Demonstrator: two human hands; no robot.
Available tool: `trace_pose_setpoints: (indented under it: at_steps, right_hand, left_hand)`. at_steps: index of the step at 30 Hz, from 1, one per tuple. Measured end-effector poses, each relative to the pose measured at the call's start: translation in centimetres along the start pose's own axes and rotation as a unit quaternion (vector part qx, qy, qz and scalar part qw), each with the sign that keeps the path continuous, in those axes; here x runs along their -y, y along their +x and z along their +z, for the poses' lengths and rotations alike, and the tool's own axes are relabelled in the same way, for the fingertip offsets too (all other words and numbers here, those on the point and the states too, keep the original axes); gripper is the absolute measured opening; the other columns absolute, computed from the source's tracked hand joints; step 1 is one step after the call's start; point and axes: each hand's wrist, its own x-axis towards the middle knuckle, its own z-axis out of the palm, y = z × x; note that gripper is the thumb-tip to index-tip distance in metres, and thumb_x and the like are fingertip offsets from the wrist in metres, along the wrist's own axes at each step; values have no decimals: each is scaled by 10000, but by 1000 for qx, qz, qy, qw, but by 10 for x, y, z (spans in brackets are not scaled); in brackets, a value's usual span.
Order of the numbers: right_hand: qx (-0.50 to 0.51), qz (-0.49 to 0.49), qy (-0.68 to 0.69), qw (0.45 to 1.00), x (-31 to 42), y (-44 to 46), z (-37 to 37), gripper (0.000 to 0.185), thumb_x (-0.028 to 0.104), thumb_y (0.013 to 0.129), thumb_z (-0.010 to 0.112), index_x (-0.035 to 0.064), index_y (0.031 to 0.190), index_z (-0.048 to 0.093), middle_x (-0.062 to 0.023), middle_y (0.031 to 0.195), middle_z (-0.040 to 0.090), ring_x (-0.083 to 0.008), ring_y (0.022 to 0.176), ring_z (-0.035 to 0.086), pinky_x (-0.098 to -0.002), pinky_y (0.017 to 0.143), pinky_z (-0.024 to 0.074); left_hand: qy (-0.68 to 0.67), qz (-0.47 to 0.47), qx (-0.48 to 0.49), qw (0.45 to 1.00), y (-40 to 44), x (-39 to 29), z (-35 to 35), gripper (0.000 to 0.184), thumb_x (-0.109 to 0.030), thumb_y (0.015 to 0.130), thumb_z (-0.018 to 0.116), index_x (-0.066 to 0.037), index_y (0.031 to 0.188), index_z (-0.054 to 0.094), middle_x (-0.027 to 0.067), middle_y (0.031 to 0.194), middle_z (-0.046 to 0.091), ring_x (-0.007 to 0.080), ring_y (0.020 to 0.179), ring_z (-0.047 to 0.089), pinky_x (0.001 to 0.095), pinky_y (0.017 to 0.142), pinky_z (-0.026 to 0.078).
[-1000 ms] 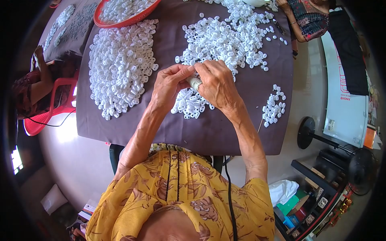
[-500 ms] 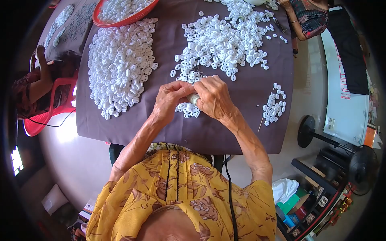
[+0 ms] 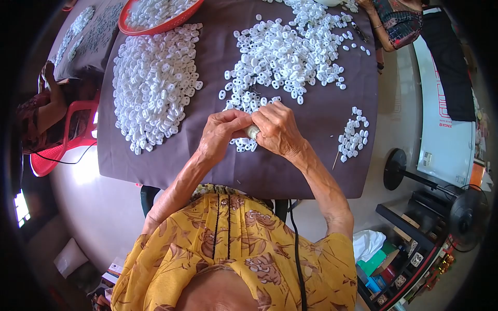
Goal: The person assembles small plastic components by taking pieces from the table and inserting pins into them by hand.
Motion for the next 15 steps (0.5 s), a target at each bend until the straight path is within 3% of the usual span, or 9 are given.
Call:
trace_pose_setpoints:
  at_steps: [3, 5, 6, 10, 13, 15]
  right_hand:
    - [18, 17, 22, 999, 1, 5, -7, 100, 34, 633, 613, 39, 674, 522, -80, 608, 511, -246, 569, 525, -360, 554, 408]
    - [15, 96, 114, 989, -6, 9, -12, 122, 60, 671, 637, 33, 775, 580, -93, 679, 576, -247, 602, 560, -344, 566, 417]
    - [20, 121, 80, 989, -14, 8, -12, 150, 44, 693, 620, 36, 842, 608, -116, 745, 610, -263, 632, 586, -348, 577, 438]
    - [-53, 138, 35, 988, -54, 4, 15, 142, -2, 686, 583, 25, 822, 611, -138, 730, 600, -294, 639, 587, -374, 582, 457]
    - [-15, 148, -13, 989, -58, 10, 28, 130, -48, 656, 534, 5, 762, 589, -151, 701, 577, -320, 635, 578, -400, 586, 465]
    - [18, 102, -43, 994, -59, 12, 33, 109, -78, 621, 494, -2, 685, 537, -147, 668, 548, -330, 614, 559, -415, 571, 455]
  left_hand:
    - [21, 4, -2, 1000, 1, -2, -4, 160, -124, 805, 615, 33, 825, 634, 81, 750, 621, 129, 676, 588, 256, 641, 490]
    - [54, 65, -30, 996, 2, -9, -10, 148, -114, 806, 614, 27, 838, 648, 85, 732, 631, 123, 664, 587, 251, 620, 486]
    - [61, 96, -53, 992, 1, -18, -13, 140, -110, 802, 621, 16, 848, 659, 81, 709, 636, 115, 648, 584, 243, 607, 479]
    - [163, 218, -176, 946, 0, -46, -48, 165, -149, 808, 631, 3, 864, 664, 75, 706, 639, 108, 625, 575, 229, 592, 475]
    - [194, 282, -238, 909, 0, -60, -80, 197, -152, 801, 640, 2, 924, 654, 68, 721, 641, 105, 640, 581, 218, 590, 473]
    - [235, 267, -292, 888, -2, -69, -95, 197, -120, 803, 630, 23, 939, 644, 75, 739, 638, 119, 685, 595, 235, 648, 482]
